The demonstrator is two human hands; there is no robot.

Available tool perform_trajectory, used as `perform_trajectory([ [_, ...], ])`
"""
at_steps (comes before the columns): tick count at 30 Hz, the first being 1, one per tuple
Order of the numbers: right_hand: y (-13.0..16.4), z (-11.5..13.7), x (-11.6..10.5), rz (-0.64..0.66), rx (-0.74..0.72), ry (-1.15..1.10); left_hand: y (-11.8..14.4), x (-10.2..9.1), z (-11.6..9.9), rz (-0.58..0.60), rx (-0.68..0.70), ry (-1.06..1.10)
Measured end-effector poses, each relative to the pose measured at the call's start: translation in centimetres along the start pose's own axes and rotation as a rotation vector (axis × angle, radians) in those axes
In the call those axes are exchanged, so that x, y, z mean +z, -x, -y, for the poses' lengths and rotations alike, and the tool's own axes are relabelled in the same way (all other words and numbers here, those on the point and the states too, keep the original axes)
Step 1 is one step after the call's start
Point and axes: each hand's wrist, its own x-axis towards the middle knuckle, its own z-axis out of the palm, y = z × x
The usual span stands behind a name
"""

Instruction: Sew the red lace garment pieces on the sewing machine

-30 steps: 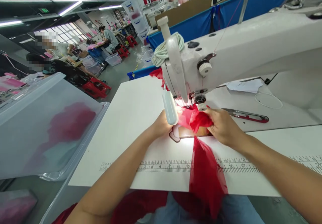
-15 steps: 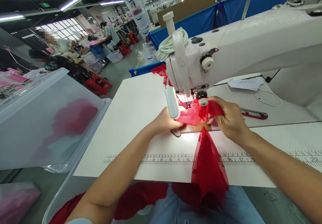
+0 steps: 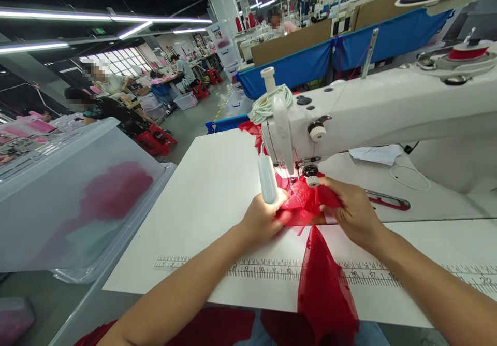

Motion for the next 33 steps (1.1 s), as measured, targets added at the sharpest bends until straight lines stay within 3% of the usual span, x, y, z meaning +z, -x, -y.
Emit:
perform_trajectory([
  [6,0.5,-0.2,0.7,0.048,-0.004,-0.115,0.0,0.8,0.1,-0.038,0.073,-0.231],
  [10,0.6,-0.8,0.3,0.147,0.014,-0.039,0.1,0.4,-0.1,0.019,0.119,-0.299],
  [16,1.2,-1.8,0.0,0.383,-0.272,0.309,0.4,-0.4,-0.2,0.049,0.284,-0.409],
  [22,1.0,-1.8,0.3,0.309,-0.508,0.517,0.6,-1.0,-1.3,0.181,0.234,-0.404],
  [27,0.9,-1.9,0.4,0.213,-0.497,0.6,0.7,-2.2,-2.6,0.317,0.141,-0.301],
  [33,0.3,-1.3,0.0,0.187,-0.555,0.642,1.0,-2.7,-3.1,0.267,0.148,-0.208],
])
